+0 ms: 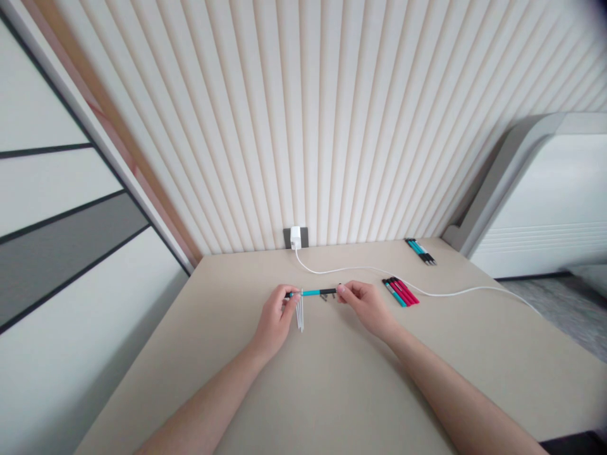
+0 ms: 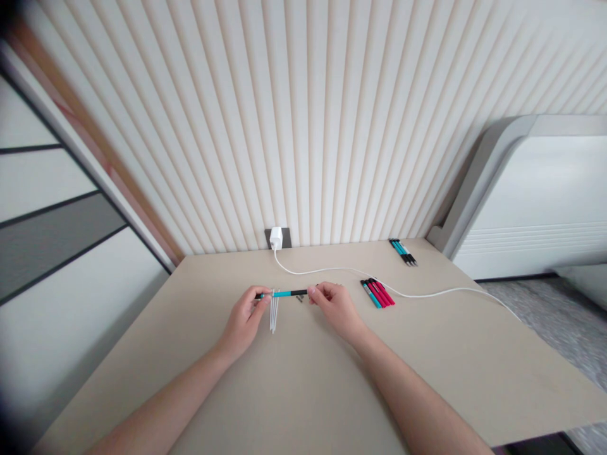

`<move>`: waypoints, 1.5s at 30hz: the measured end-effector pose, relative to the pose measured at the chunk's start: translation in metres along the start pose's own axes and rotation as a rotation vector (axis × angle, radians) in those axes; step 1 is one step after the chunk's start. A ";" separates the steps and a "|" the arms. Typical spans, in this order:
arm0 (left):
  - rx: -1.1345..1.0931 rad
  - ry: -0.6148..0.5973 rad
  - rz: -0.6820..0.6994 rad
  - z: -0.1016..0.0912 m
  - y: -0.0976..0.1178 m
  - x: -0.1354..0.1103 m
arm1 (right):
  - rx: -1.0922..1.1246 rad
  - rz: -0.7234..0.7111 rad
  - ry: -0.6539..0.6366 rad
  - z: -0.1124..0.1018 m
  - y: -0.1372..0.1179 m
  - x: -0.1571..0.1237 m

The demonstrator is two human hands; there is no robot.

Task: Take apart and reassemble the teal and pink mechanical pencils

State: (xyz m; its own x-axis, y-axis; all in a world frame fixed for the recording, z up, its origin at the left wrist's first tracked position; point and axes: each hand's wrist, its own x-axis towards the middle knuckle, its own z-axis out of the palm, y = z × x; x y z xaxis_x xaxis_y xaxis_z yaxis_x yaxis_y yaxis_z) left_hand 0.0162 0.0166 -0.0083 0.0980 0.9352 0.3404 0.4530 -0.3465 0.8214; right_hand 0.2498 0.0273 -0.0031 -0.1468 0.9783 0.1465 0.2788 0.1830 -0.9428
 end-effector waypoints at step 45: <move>0.034 0.021 0.028 -0.003 0.005 0.000 | -0.087 -0.051 0.015 0.004 -0.006 -0.004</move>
State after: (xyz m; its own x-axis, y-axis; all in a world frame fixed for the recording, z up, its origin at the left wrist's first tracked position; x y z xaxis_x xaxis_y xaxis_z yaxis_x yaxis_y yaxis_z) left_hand 0.0159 0.0145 -0.0034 0.0922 0.9234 0.3727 0.4802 -0.3691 0.7957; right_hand 0.2453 0.0217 0.0010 -0.1482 0.9688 0.1984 0.3531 0.2393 -0.9045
